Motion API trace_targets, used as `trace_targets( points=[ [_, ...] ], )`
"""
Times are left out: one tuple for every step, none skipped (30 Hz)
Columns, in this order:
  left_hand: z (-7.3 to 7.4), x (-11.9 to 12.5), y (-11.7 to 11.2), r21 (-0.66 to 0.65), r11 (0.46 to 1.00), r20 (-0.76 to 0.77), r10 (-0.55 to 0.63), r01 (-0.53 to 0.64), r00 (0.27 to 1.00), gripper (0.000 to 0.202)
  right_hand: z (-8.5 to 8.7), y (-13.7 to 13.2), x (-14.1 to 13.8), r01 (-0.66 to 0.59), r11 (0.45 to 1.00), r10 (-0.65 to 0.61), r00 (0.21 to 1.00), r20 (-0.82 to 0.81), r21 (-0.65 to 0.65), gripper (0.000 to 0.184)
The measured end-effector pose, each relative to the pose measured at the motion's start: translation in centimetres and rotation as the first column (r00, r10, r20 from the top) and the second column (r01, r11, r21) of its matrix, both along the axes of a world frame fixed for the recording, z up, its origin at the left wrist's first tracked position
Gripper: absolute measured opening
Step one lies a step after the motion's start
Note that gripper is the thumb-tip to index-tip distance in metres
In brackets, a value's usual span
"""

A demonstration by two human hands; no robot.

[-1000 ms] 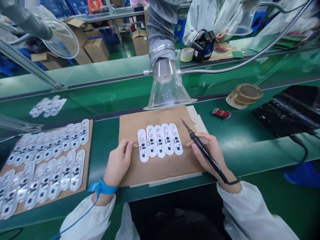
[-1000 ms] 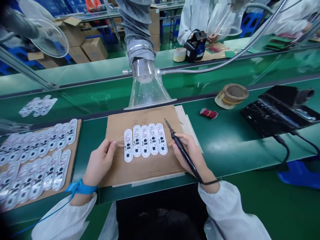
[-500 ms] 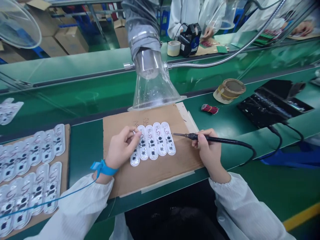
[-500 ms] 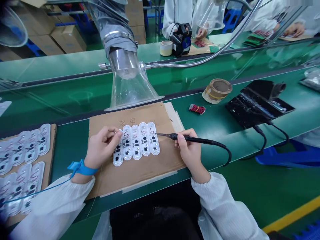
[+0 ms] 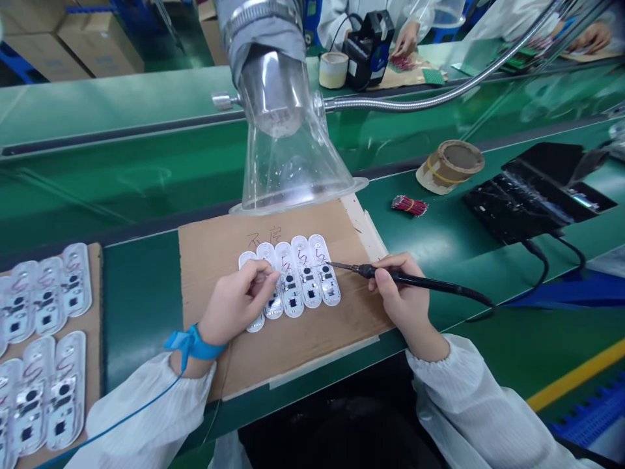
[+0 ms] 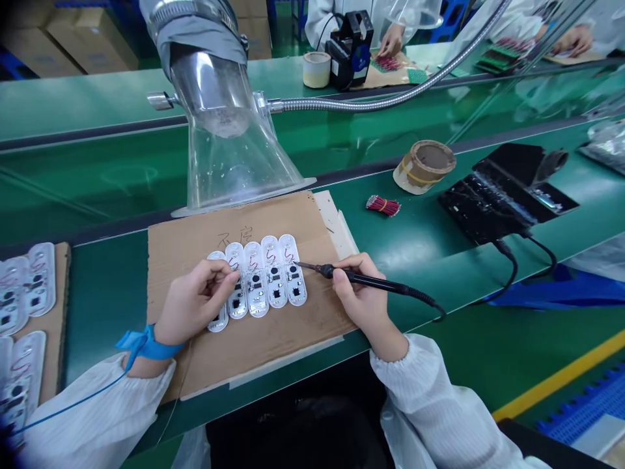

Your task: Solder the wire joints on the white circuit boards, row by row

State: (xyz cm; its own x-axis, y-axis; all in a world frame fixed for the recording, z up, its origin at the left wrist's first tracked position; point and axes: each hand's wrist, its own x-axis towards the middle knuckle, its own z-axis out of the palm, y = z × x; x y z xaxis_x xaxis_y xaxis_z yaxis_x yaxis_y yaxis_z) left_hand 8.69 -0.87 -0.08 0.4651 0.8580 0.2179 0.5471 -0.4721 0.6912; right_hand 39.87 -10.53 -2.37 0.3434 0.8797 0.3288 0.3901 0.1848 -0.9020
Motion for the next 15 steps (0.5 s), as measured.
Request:
trace_targets(
  points=[
    [0.0, 0.02, -0.01, 0.003, 1.0, -0.006, -0.004, 0.004, 1.0, 0.018, -0.05, -0.05, 0.03, 0.004, 1.0, -0.004, 1.0, 0.013, -0.007, 0.027],
    [0.01, 0.04, -0.01, 0.005, 1.0, -0.012, -0.007, 0.007, 1.0, 0.018, -0.11, -0.11, 0.05, 0.009, 1.0, -0.009, 1.0, 0.024, -0.013, 0.027],
    [0.01, 0.08, -0.02, 0.007, 1.0, -0.018, -0.009, 0.009, 1.0, 0.019, -0.18, -0.16, 0.06, 0.013, 1.0, -0.012, 0.999, 0.035, -0.02, 0.027],
    [0.01, 0.13, -0.03, 0.008, 1.0, -0.028, -0.009, 0.01, 1.0, 0.02, -0.23, -0.2, 0.07, 0.015, 1.0, -0.014, 0.999, 0.043, -0.024, 0.027],
    [-0.01, 0.18, -0.04, 0.007, 1.0, -0.037, -0.012, 0.013, 0.999, 0.022, -0.28, -0.24, 0.08, 0.015, 1.0, -0.014, 0.999, 0.05, -0.026, 0.027],
    [-0.03, 0.22, -0.06, 0.002, 1.0, -0.048, -0.016, 0.016, 0.999, 0.023, -0.32, -0.26, 0.09, 0.015, 1.0, -0.013, 0.998, 0.056, -0.026, 0.027],
    [-0.04, 0.25, -0.08, -0.006, 1.0, -0.059, -0.02, 0.02, 0.998, 0.025, -0.35, -0.28, 0.09, 0.015, 1.0, -0.013, 0.998, 0.061, -0.025, 0.028],
    [-0.05, 0.28, -0.12, -0.012, 1.0, -0.066, -0.025, 0.025, 0.997, 0.026, -0.38, -0.28, 0.09, 0.014, 1.0, -0.013, 0.998, 0.066, -0.022, 0.028],
    [-0.03, 0.29, -0.16, -0.016, 0.999, -0.069, -0.031, 0.03, 0.997, 0.026, -0.4, -0.29, 0.1, 0.014, 1.0, -0.013, 0.997, 0.072, -0.02, 0.028],
    [0.01, 0.28, -0.2, -0.013, 0.999, -0.064, -0.033, 0.032, 0.997, 0.026, -0.42, -0.29, 0.1, 0.016, 1.0, -0.015, 0.997, 0.076, -0.016, 0.029],
    [0.07, 0.27, -0.25, -0.002, 1.0, -0.057, -0.03, 0.03, 0.998, 0.026, -0.45, -0.29, 0.09, 0.022, 1.0, -0.021, 0.997, 0.079, -0.008, 0.03],
    [0.16, 0.25, -0.29, 0.019, 1.0, -0.045, -0.019, 0.019, 0.999, 0.024, -0.49, -0.3, 0.09, 0.029, 1.0, -0.03, 0.997, 0.076, 0.005, 0.03],
    [0.27, 0.23, -0.32, 0.045, 0.999, -0.031, -0.004, 0.005, 1.0, 0.022, -0.53, -0.31, 0.08, 0.036, 0.999, -0.038, 0.997, 0.067, 0.019, 0.029],
    [0.37, 0.22, -0.33, 0.07, 0.998, -0.017, 0.009, -0.008, 1.0, 0.02, -0.56, -0.31, 0.08, 0.041, 0.999, -0.043, 0.998, 0.053, 0.033, 0.029],
    [0.46, 0.2, -0.33, 0.091, 0.996, -0.007, 0.017, -0.016, 1.0, 0.018, -0.6, -0.32, 0.07, 0.04, 0.998, -0.042, 0.998, 0.041, 0.045, 0.027]
  ],
)
